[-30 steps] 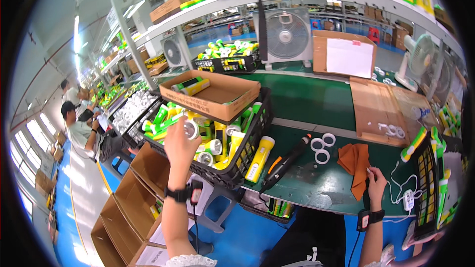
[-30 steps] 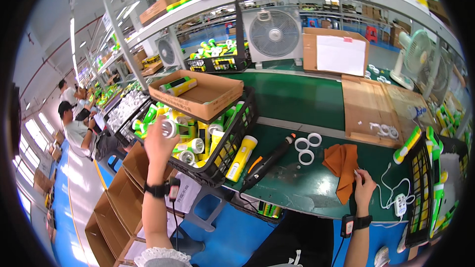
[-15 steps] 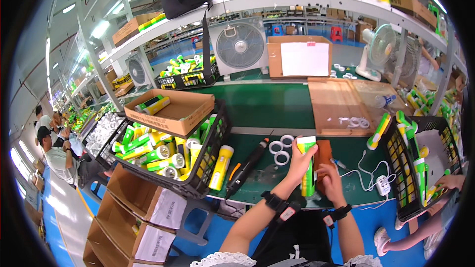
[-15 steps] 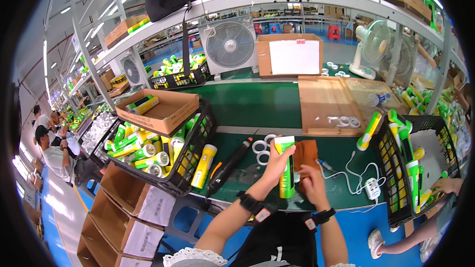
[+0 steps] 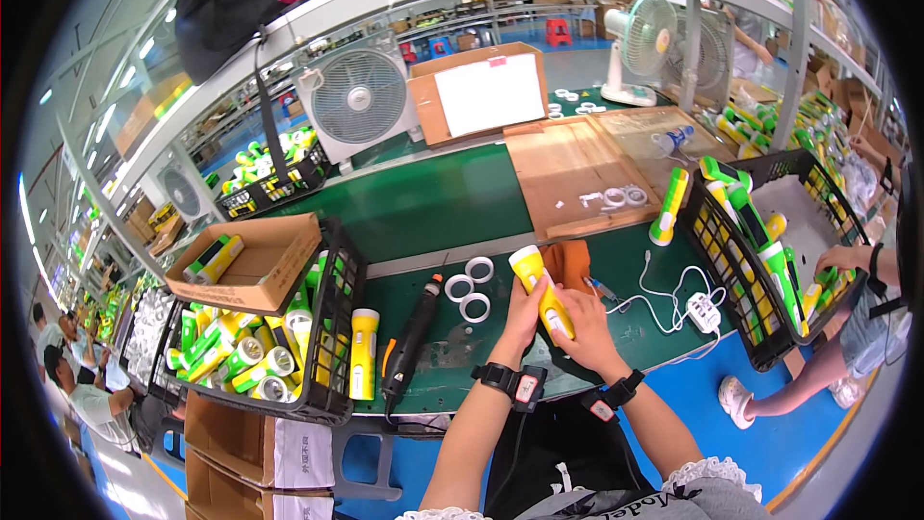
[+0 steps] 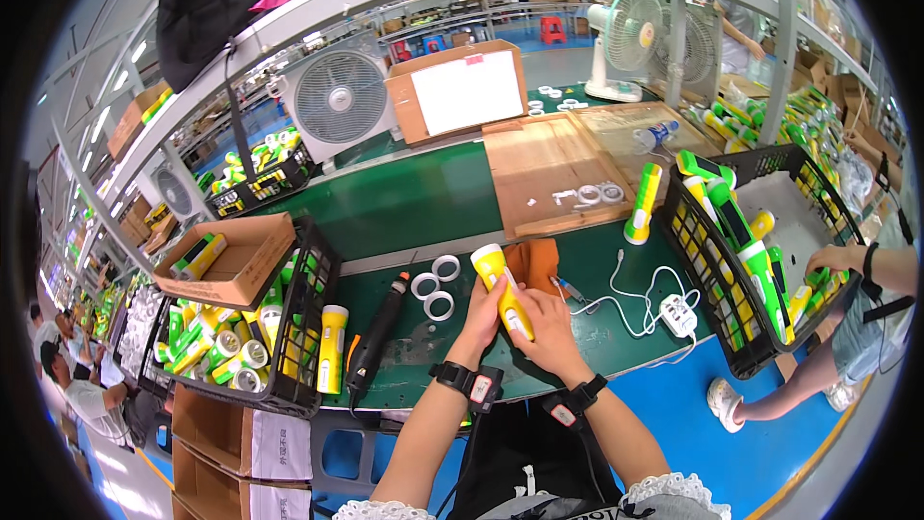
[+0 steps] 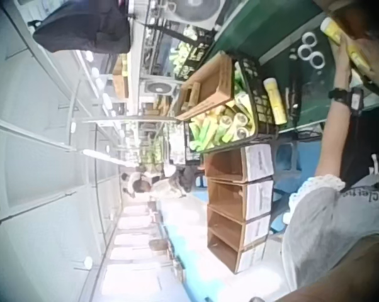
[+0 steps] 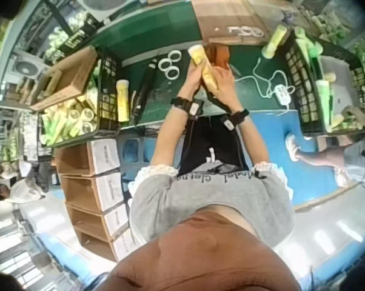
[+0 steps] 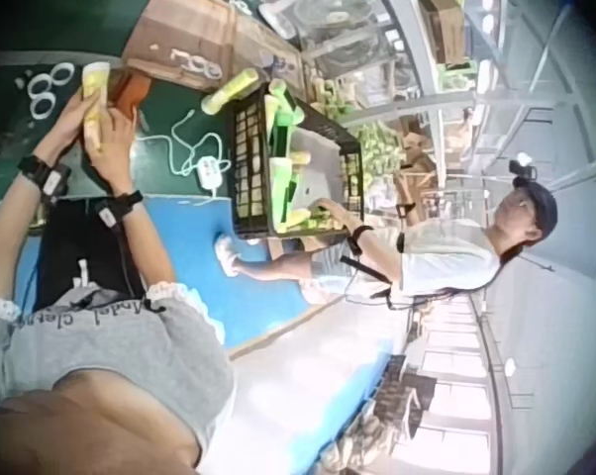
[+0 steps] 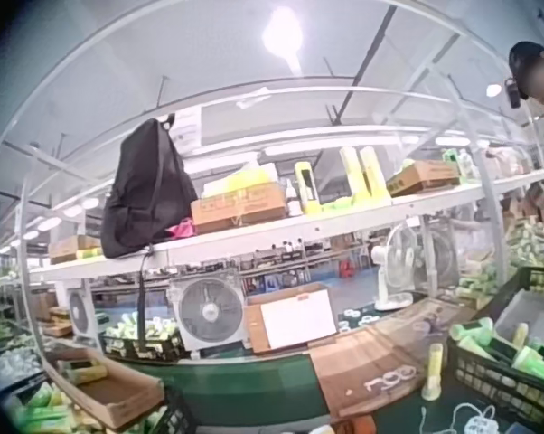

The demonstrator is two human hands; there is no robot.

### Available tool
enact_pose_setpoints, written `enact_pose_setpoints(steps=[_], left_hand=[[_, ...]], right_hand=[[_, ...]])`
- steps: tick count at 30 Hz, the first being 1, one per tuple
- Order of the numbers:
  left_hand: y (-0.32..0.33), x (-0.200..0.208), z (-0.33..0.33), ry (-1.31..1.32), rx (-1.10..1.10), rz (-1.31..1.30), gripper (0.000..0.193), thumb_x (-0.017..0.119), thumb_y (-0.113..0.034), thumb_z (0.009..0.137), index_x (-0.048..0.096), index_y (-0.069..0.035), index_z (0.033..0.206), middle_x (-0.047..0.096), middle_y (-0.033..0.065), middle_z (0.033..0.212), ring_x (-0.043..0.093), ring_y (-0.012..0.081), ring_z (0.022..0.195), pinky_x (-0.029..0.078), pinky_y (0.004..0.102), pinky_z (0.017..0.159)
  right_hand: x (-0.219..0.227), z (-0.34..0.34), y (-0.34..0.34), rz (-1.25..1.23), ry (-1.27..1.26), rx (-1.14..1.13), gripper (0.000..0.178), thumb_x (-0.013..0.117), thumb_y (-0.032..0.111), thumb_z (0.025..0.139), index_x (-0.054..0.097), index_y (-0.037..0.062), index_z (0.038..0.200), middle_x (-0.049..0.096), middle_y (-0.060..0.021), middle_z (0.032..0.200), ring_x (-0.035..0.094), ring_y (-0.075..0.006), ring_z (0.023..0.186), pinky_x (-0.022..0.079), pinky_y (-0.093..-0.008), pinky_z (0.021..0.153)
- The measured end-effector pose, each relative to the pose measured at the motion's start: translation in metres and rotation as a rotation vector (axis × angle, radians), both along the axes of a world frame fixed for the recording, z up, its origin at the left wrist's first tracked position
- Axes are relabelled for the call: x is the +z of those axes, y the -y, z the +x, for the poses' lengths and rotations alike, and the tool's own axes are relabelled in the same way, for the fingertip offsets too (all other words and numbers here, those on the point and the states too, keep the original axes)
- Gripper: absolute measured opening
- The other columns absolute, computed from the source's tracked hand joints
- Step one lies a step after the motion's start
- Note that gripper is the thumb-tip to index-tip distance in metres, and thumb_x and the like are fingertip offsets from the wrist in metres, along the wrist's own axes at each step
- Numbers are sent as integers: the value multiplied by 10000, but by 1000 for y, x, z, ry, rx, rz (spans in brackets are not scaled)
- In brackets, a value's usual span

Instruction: Assembling, testing, and cleaning plastic flashlights on an industrial assembly line.

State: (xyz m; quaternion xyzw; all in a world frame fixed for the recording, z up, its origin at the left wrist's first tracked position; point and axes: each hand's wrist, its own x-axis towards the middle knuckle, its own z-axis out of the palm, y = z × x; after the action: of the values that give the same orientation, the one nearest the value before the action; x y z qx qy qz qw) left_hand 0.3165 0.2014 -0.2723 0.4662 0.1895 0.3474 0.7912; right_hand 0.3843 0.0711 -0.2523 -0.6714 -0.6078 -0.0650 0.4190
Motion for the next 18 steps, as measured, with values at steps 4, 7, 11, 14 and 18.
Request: enact_pose_setpoints(steps=[4,7,11,14,18], left_hand=[[4,2,2,109,-48,-69,366,434,-193,921,326,-62,1245,520,112,1086,574,250,963,498,355,786],[7,5,1,-7,21,77,385,438,-202,921,329,-58,1261,544,131,1072,584,223,890,502,333,761],[5,-4,1,-53,117,127,374,447,-211,923,344,-53,1246,548,119,1034,579,184,833,502,300,680],[9,-2,4,-112,89,89,400,466,-188,912,333,-44,1261,535,107,1038,561,181,908,475,289,733],[-3,-20,12,-167,188,210,463,484,-199,901,297,-21,1285,520,119,1058,562,194,887,473,293,718]], right_hand=[[-6,1,4,-59,-116,21,428,608,208,732,557,161,1154,475,-145,1188,464,-308,1039,347,-403,906],[-9,2,4,8,-62,22,399,630,195,714,580,153,1108,506,-142,1176,499,-286,1012,388,-385,872],[0,-5,5,30,52,60,388,671,208,677,570,96,1034,504,-140,1118,490,-296,1000,391,-389,861],[-1,-3,4,-17,1,91,444,695,228,651,532,55,1026,474,-151,1083,462,-315,1000,380,-393,866],[-2,-2,-1,-36,-51,132,536,718,254,623,485,29,1050,434,-176,1092,427,-338,1009,360,-396,883]])
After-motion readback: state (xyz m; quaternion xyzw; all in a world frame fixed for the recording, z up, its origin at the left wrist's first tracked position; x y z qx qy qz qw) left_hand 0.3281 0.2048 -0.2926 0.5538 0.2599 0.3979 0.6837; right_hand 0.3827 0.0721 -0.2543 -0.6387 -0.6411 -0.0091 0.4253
